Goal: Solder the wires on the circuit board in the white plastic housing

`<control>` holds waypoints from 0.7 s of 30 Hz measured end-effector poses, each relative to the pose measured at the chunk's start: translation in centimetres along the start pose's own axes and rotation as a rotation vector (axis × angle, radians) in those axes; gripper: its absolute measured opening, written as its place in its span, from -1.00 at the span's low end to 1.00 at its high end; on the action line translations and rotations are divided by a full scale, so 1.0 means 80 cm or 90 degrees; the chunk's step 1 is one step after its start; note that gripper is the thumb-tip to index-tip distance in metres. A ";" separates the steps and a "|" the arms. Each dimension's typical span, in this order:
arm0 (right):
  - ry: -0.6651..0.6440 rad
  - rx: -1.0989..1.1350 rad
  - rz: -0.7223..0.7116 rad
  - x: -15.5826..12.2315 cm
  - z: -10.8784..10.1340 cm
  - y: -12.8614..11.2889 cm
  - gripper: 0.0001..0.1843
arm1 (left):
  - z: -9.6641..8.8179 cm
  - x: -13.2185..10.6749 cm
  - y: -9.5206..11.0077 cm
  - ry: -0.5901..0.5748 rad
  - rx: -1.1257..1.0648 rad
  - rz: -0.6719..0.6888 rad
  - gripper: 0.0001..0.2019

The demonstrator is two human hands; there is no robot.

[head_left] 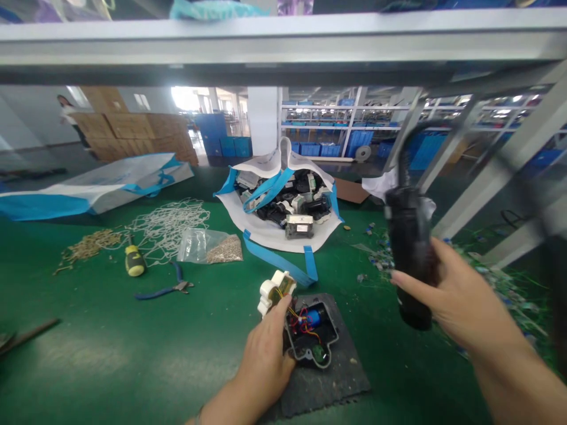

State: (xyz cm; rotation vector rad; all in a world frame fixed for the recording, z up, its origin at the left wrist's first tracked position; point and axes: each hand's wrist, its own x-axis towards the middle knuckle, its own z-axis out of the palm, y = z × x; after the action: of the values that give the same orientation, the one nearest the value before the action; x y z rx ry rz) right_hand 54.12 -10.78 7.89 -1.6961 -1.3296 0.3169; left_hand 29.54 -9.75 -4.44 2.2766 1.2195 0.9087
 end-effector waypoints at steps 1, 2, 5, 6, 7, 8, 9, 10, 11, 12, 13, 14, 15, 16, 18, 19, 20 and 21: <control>0.015 0.105 0.006 -0.006 -0.004 -0.015 -0.57 | 0.000 0.000 0.000 -0.002 0.001 0.001 -0.32; 0.016 0.238 0.002 -0.012 -0.006 -0.029 -0.64 | 0.000 0.000 0.000 -0.004 0.002 0.002 -0.32; 0.000 0.505 -0.025 -0.029 0.000 -0.063 -0.46 | 0.001 -0.001 -0.002 -0.007 0.010 0.003 -0.33; 0.000 0.541 -0.036 -0.035 0.005 -0.071 -0.42 | 0.001 -0.001 -0.003 -0.005 0.013 0.004 -0.33; 0.004 0.561 -0.043 -0.040 0.011 -0.077 -0.41 | 0.001 -0.001 -0.003 -0.004 0.014 0.005 -0.34; 0.009 0.572 -0.047 -0.044 0.017 -0.082 -0.43 | 0.001 -0.001 -0.004 -0.003 0.014 0.007 -0.33; 0.013 0.580 -0.049 -0.049 0.023 -0.085 -0.47 | 0.001 -0.001 -0.004 -0.001 0.012 0.011 -0.33; 0.014 0.586 -0.049 -0.053 0.029 -0.087 -0.50 | 0.001 -0.001 -0.004 0.000 0.008 0.014 -0.33; 0.012 0.591 -0.049 -0.056 0.035 -0.089 -0.53 | 0.001 -0.001 -0.004 0.001 0.004 0.014 -0.33; 0.007 0.594 -0.053 -0.059 0.039 -0.089 -0.55 | 0.001 -0.001 -0.003 0.001 0.000 0.013 -0.33; -0.003 0.595 -0.055 -0.062 0.044 -0.089 -0.57 | 0.001 -0.001 -0.003 0.001 -0.004 0.009 -0.34; -0.011 0.596 -0.056 -0.063 0.047 -0.088 -0.58 | 0.001 -0.001 -0.002 0.001 -0.006 0.004 -0.34; -0.017 0.597 -0.056 -0.064 0.050 -0.087 -0.58 | 0.000 -0.001 -0.001 -0.001 -0.007 0.001 -0.35; -0.024 0.598 -0.056 -0.065 0.053 -0.085 -0.58 | 0.000 0.000 -0.001 -0.005 -0.009 0.000 -0.35; -0.032 0.599 -0.056 -0.064 0.056 -0.083 -0.58 | -0.001 0.000 0.000 -0.011 -0.011 0.004 -0.36; -0.034 0.601 -0.056 -0.064 0.058 -0.083 -0.58 | -0.001 0.000 0.000 -0.013 -0.013 0.006 -0.36; -0.036 0.602 -0.057 -0.064 0.058 -0.083 -0.59 | -0.001 0.000 0.001 -0.015 -0.014 0.006 -0.36; -0.037 0.603 -0.058 -0.063 0.059 -0.083 -0.59 | -0.002 0.001 0.001 -0.015 -0.015 0.005 -0.36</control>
State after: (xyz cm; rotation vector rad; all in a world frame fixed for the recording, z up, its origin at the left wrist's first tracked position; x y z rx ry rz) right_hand 44.82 -12.90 8.86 -0.8283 -1.0289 0.7965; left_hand 29.50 -9.75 -4.27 2.2692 1.1850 0.8924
